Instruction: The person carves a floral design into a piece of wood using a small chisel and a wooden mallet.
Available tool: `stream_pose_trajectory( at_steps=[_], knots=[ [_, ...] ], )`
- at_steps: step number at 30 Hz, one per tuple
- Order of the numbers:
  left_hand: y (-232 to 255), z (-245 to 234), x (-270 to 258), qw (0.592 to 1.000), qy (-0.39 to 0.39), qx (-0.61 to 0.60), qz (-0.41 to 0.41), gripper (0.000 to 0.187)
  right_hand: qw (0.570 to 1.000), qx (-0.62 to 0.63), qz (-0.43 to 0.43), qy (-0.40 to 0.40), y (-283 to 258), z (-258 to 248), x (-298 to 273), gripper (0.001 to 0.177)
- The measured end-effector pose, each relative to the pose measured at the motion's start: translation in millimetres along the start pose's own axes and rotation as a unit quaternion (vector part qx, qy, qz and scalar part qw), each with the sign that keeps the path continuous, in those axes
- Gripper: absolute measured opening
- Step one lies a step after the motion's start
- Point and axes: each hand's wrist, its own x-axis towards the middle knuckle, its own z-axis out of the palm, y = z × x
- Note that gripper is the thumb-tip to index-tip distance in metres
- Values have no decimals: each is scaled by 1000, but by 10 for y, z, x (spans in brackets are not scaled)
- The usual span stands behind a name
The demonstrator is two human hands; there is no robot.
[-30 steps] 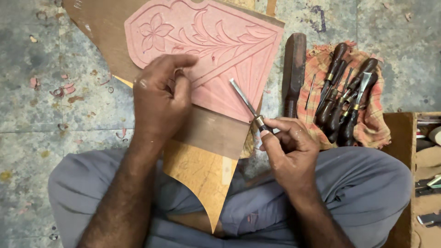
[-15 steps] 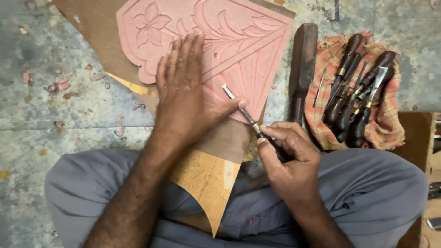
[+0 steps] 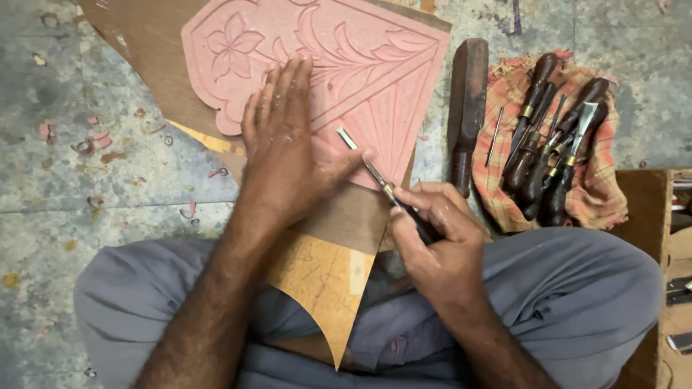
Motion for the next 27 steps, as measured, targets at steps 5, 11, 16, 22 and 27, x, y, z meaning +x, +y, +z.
stream_pose_trajectory(
  at_steps=[5,11,16,22,27],
  knots=[
    [13,-20,-7,1000,-17,9,-11,134,999,-11,-40,-1,-65,-73,-78,19],
    [-5,-27,-10,1000,-3,-11,-3,127,1000,-22,-12,3,-47,14,9,23],
    [28,-44,4,1000,-1,-4,6,131,999,22,-37,5,-47,-31,-42,19],
    [-38,-7,15,1000,-4,0,4,124,998,-38,-47,5,-28,21,4,22],
    [-21,-14,11,1000,-1,-2,-8,123,999,-7,-31,3,-38,48,29,20]
  ],
)
